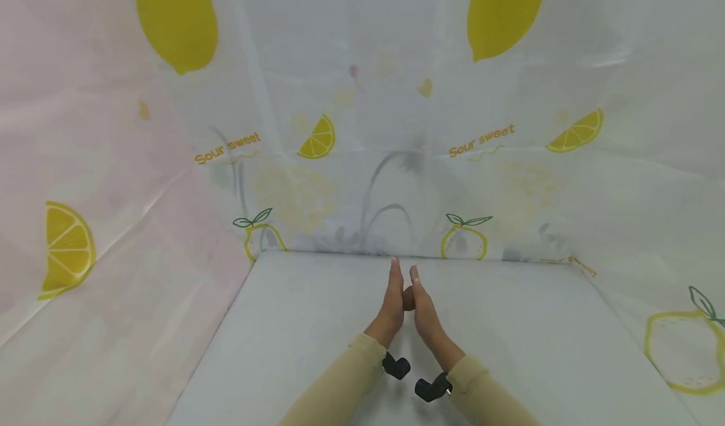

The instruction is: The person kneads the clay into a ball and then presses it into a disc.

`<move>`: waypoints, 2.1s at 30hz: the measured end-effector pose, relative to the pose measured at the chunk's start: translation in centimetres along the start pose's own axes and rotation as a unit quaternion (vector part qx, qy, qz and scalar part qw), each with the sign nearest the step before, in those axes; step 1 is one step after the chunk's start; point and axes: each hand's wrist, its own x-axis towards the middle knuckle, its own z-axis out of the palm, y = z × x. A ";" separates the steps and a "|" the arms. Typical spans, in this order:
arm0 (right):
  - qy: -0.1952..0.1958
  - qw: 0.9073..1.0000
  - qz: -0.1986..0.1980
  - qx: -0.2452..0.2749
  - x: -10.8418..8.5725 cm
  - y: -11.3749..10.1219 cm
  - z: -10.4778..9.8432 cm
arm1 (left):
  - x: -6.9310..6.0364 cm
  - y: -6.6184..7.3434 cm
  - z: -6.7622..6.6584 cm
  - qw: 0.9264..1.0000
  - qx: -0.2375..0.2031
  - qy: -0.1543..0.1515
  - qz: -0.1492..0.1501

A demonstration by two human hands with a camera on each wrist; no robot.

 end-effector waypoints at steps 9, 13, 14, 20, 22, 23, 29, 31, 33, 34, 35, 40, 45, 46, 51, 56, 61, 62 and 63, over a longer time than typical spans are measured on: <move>-0.004 1.000 -0.023 0.008 -1.6 -0.9 1.2 | 0.5 -0.2 -0.5 0.998 0.004 0.029 -0.050; -0.001 0.999 -0.029 0.024 -1.9 -1.0 1.4 | 0.6 -0.3 -0.6 0.996 0.017 0.044 -0.077; 0.001 0.999 -0.031 0.026 -2.0 -1.0 1.5 | 0.6 -0.3 -0.6 0.995 0.018 0.047 -0.082; 0.021 0.998 -0.040 0.042 -1.6 -1.7 1.2 | 0.2 -0.4 -0.5 0.996 0.038 0.032 -0.074; 0.026 0.998 -0.041 0.048 -1.1 -2.0 1.1 | 0.0 -0.3 -0.6 0.997 0.049 0.015 -0.063; 0.029 0.998 -0.039 0.050 -0.9 -2.0 1.0 | -0.1 -0.3 -0.6 0.997 0.054 0.006 -0.056; 0.048 0.997 -0.018 0.061 0.6 -2.1 0.5 | -0.6 -0.5 -0.5 0.998 0.049 -0.032 -0.027; 0.055 0.997 -0.012 0.061 1.1 -2.0 0.3 | -0.8 -0.4 -0.5 0.998 0.036 -0.045 -0.022; 0.059 0.996 -0.004 0.062 1.5 -1.9 0.2 | -0.9 -0.3 -0.5 0.998 0.028 -0.055 -0.021; 0.060 0.996 -0.001 0.059 1.7 -1.9 0.1 | -0.9 -0.2 -0.6 0.998 0.024 -0.060 -0.016; 0.061 0.997 0.003 0.053 1.9 -1.8 0.1 | -0.9 -0.1 -0.6 0.998 0.016 -0.066 -0.015; 0.064 0.997 0.032 0.031 2.5 -1.2 -0.3 | -1.1 0.5 -0.6 0.995 -0.025 -0.093 -0.016; 0.057 0.996 0.057 0.025 2.3 -0.3 -0.9 | -0.9 1.6 -0.6 0.993 -0.037 -0.110 -0.016; 0.054 0.996 0.060 0.030 2.1 -0.1 -0.9 | -0.9 1.8 -0.6 0.993 -0.037 -0.111 -0.013; 0.036 0.998 0.023 0.055 1.2 0.5 -0.2 | -0.5 2.6 -0.7 0.995 -0.023 -0.100 -0.001; 0.017 0.996 -0.032 0.076 0.1 0.4 0.6 | -0.5 2.3 -0.6 0.998 0.011 -0.067 0.005; 0.004 0.997 -0.055 0.049 -0.8 -0.5 1.3 | -0.4 1.8 -0.6 0.999 0.027 -0.034 0.000; 0.003 0.998 -0.055 0.040 -0.9 -0.6 1.4 | -0.3 1.7 -0.6 0.999 0.030 -0.029 -0.003; 0.004 0.998 -0.056 0.032 -1.0 -0.8 1.4 | -0.3 1.6 -0.5 0.999 0.033 -0.023 -0.005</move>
